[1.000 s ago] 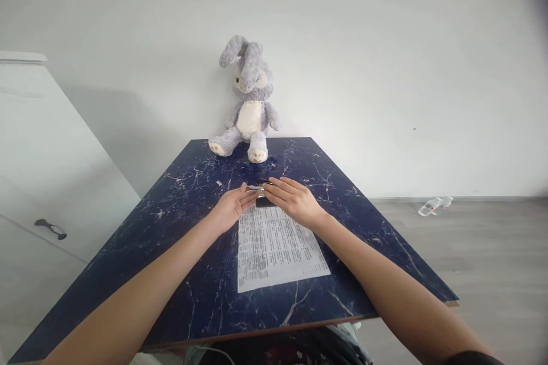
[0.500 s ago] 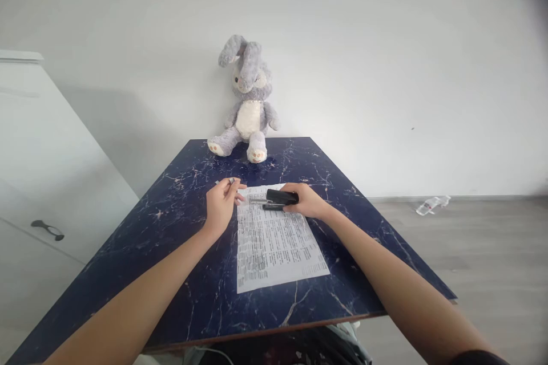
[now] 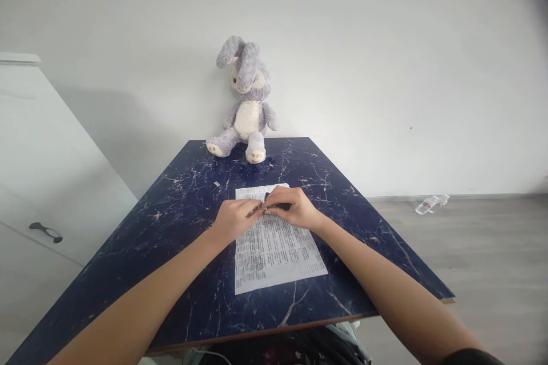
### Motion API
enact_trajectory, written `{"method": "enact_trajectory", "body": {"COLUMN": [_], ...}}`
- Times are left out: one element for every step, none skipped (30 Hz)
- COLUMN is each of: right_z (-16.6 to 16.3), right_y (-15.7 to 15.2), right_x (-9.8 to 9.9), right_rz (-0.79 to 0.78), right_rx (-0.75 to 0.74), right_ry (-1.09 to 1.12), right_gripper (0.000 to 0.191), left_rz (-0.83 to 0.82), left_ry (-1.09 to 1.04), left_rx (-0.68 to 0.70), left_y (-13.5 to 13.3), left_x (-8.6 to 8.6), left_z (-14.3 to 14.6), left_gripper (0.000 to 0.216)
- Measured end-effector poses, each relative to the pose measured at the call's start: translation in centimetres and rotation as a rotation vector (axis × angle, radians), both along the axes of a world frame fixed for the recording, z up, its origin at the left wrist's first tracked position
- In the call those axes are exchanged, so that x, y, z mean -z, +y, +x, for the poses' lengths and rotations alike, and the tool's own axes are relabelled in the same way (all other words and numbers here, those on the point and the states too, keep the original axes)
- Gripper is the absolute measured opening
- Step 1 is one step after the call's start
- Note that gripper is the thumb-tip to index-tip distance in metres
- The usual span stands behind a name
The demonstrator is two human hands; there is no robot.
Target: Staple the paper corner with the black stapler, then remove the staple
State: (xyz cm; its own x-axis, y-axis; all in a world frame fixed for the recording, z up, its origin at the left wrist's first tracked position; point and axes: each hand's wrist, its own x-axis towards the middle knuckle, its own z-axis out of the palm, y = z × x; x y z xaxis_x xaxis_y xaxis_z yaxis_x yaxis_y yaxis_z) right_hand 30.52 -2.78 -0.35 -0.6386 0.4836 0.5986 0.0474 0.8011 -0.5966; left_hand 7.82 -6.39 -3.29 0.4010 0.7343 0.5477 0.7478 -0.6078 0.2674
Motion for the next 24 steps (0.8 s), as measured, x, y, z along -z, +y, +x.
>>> {"method": "enact_trajectory", "body": {"right_z": [0.3,0.8,1.6,2.5,3.6,4.8,6.0,7.1,8.1,9.0,9.7,10.3,10.9,11.3,11.7,12.0,12.2,12.4,12.3,12.2,11.8,11.3,10.7,10.1], "right_y": [0.2,0.7,1.3,2.1,3.1,4.1,5.2,6.2,7.1,7.9,8.6,9.2,9.6,10.0,10.3,10.5,10.6,10.6,10.6,10.5,10.3,10.0,9.7,9.4], "right_x": [-0.1,-0.3,-0.3,-0.3,-0.2,0.1,0.6,1.1,1.8,2.4,3.1,3.6,4.1,4.4,4.6,4.7,4.8,4.8,4.7,4.7,4.6,4.6,4.5,4.4], "right_rz": [-0.031,-0.069,-0.116,-0.173,-0.237,-0.307,-0.366,-0.408,-0.436,-0.454,-0.466,-0.471,-0.473,-0.470,-0.461,-0.447,-0.429,-0.411,-0.391,-0.371,-0.349,-0.324,-0.299,-0.274], "right_rx": [0.064,0.152,0.261,0.388,0.515,0.639,0.748,0.812,0.835,0.844,0.840,0.840,0.855,0.882,0.921,0.965,1.005,1.032,1.043,1.038,1.022,0.999,0.973,0.946], "right_ry": [0.007,0.015,0.019,0.015,-0.003,-0.042,-0.103,-0.173,-0.210,-0.238,-0.255,-0.260,-0.263,-0.264,-0.263,-0.259,-0.257,-0.257,-0.258,-0.259,-0.259,-0.257,-0.252,-0.244], "right_gripper": [0.022,0.023,0.024,0.025,0.024,0.023,0.022,0.020,0.020,0.021,0.022,0.022,0.021,0.020,0.018,0.016,0.015,0.014,0.014,0.014,0.014,0.016,0.017,0.018], "left_rz": [0.000,0.010,0.026,0.045,0.068,0.071,0.055,0.024,-0.023,-0.084,-0.155,-0.210,-0.241,-0.254,-0.250,-0.236,-0.220,-0.205,-0.190,-0.173,-0.155,-0.141,-0.137,-0.143], "left_ry": [-0.012,-0.030,-0.050,-0.071,-0.089,-0.093,-0.077,-0.039,0.001,0.034,0.069,0.105,0.135,0.160,0.177,0.188,0.196,0.199,0.199,0.192,0.176,0.147,0.104,0.051], "left_rx": [-0.027,-0.079,-0.153,-0.240,-0.339,-0.421,-0.467,-0.493,-0.521,-0.544,-0.549,-0.551,-0.551,-0.541,-0.529,-0.514,-0.502,-0.492,-0.484,-0.478,-0.470,-0.455,-0.435,-0.410], "left_y": [0.1,0.3,0.7,1.1,1.7,2.4,3.2,3.9,4.7,5.3,5.8,6.2,6.4,6.5,6.5,6.4,6.2,6.0,5.9,5.8,5.7,5.6,5.6,5.5], "left_x": [-0.2,-0.4,-0.5,-0.7,-0.7,-0.6,-0.3,0.1,0.7,1.2,1.8,2.2,2.6,2.7,2.7,2.6,2.4,2.1,1.9,1.7,1.5,1.4,1.3,1.3], "left_z": [-0.3,-0.6,-1.2,-1.8,-2.6,-3.5,-4.4,-5.3,-6.0,-6.6,-7.1,-7.3,-7.4,-7.5,-7.4,-7.4,-7.4,-7.4,-7.4,-7.4,-7.4,-7.3,-7.1,-6.9], "left_gripper": [0.032,0.032,0.033,0.032,0.031,0.029,0.029,0.031,0.036,0.040,0.043,0.045,0.045,0.045,0.043,0.043,0.042,0.042,0.042,0.041,0.039,0.036,0.033,0.030]}}
